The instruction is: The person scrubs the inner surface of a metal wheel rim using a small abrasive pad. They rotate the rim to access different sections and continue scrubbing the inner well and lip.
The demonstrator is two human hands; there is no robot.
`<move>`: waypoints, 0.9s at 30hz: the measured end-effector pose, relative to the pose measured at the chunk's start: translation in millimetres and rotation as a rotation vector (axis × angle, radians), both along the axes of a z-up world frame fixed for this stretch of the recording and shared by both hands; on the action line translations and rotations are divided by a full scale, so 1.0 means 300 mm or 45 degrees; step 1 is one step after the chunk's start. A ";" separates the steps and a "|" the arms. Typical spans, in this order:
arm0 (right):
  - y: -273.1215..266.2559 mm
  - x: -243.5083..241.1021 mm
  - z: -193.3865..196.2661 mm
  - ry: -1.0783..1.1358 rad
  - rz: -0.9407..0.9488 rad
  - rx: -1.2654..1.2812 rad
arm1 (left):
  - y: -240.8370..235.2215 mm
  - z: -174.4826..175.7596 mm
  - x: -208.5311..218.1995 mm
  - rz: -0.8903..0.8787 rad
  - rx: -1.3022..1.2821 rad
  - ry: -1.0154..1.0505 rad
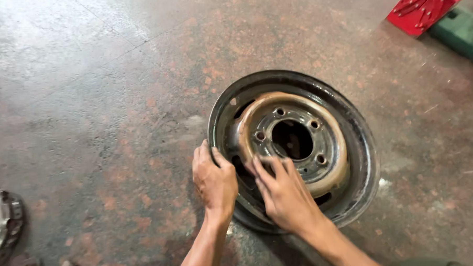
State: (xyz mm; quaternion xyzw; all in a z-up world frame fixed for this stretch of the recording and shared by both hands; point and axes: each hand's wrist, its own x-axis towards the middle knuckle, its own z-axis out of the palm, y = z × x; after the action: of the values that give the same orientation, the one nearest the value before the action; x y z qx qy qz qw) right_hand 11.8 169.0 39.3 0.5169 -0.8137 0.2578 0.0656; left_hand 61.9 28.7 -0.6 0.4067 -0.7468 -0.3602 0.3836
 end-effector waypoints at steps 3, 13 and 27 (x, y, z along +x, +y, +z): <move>-0.059 -0.042 -0.036 0.008 -0.036 0.006 | 0.021 -0.013 0.005 -0.014 0.165 -0.015; 0.012 -0.035 -0.035 0.014 -0.008 -0.042 | 0.002 -0.008 -0.011 0.002 0.115 0.010; -0.137 -0.067 -0.061 -0.008 -0.231 0.114 | 0.004 0.033 0.011 -0.029 0.202 0.072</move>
State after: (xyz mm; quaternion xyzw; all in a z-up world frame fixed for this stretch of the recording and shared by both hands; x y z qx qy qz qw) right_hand -8.4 127.9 21.1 0.4426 -0.8681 0.2159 0.0629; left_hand 65.2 29.8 9.2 0.4170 -0.7092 -0.4340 0.3671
